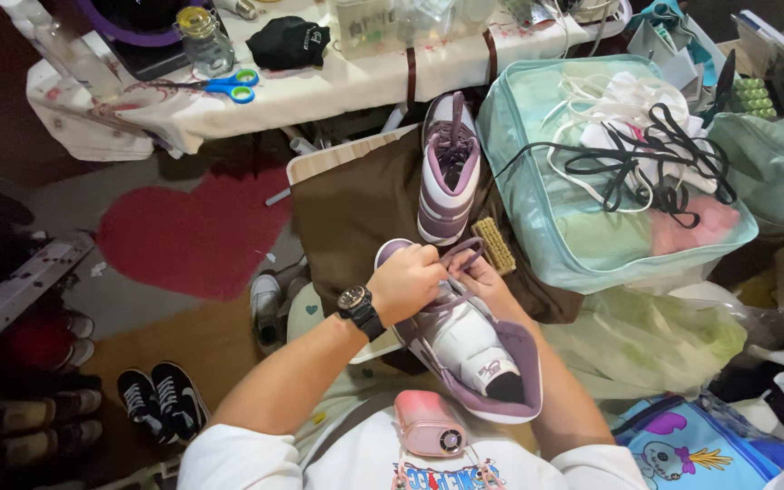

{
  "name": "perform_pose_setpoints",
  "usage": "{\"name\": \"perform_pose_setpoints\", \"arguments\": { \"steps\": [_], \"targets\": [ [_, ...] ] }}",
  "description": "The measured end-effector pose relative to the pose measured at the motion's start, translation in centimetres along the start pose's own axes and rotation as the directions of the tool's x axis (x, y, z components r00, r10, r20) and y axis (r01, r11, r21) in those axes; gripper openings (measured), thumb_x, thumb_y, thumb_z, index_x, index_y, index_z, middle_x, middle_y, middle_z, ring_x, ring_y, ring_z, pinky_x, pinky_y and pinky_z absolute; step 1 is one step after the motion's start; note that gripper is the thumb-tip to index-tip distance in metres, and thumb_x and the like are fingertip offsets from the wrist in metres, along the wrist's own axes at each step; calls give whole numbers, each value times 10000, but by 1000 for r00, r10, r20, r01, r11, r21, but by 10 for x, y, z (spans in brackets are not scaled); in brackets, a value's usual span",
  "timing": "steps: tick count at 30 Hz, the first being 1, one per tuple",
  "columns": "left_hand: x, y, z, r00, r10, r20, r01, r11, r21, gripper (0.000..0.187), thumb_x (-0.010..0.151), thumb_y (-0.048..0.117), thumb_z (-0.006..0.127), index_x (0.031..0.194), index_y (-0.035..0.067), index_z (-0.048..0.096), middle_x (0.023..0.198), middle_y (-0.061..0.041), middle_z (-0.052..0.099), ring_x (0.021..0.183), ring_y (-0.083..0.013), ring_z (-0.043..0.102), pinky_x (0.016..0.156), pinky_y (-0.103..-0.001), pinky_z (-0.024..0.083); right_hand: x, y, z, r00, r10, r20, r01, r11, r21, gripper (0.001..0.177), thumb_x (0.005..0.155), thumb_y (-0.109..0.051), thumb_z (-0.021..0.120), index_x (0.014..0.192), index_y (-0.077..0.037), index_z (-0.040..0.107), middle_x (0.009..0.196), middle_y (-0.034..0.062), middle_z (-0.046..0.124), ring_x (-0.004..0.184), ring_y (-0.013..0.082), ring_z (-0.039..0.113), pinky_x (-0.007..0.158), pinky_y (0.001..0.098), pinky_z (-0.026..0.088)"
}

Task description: The person removes the laces from a high-top sneaker, then re-laces it by threading the laces through the eyelets and tying them. The person handles the shoe and laces by hand throughout the process.

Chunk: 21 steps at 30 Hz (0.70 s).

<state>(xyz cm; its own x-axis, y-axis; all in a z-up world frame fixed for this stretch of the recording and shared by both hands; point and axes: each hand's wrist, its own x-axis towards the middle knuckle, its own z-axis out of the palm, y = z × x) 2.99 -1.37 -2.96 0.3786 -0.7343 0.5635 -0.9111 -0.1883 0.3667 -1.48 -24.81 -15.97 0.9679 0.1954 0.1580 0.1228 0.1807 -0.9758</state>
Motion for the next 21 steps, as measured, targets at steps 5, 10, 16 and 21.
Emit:
{"name": "perform_pose_setpoints", "arguments": {
  "steps": [5, 10, 16, 21],
  "targets": [
    [5, 6, -13, 975, 182, 124, -203, 960, 191, 69, 806, 156, 649, 822, 89, 648, 940, -71, 551, 900, -266, 566, 790, -392, 469, -7, -12, 4, 987, 152, -48, -145, 981, 126, 119, 1005, -48, 592, 1123, -50, 601, 1099, 25, 604, 1074, 132, 559, 972, 281, 448],
    [2, 10, -29, 968, 212, 133, -236, 949, 210, 58, 809, 170, 653, 782, 119, 644, 938, -65, 549, 927, -263, 569, 810, -394, 463, 1, -47, 19, 985, 150, 81, -170, 900, 402, 174, 854, -47, 606, 1018, -51, 549, 1061, 81, 589, 1020, 186, 566, 918, 301, 442],
    [-9, 17, -45, 992, 118, 51, -122, 989, 79, 74, 701, 148, 717, 738, 144, 653, 921, -59, 559, 930, -267, 577, 800, -418, 438, 8, -56, 25, 993, 88, 84, -114, 912, 395, 190, 850, -164, 581, 993, -52, 526, 1038, 98, 559, 1004, 194, 533, 942, 308, 424],
    [-15, 25, -51, 995, -47, 92, 60, 987, -148, 77, 714, 113, 738, 742, 155, 678, 834, -25, 588, 865, -231, 612, 780, -412, 421, 6, -60, 30, 990, 129, 51, -138, 921, 365, 199, 897, -172, 622, 1027, -51, 532, 1043, 90, 546, 992, 184, 524, 904, 306, 424]
  ]
}}
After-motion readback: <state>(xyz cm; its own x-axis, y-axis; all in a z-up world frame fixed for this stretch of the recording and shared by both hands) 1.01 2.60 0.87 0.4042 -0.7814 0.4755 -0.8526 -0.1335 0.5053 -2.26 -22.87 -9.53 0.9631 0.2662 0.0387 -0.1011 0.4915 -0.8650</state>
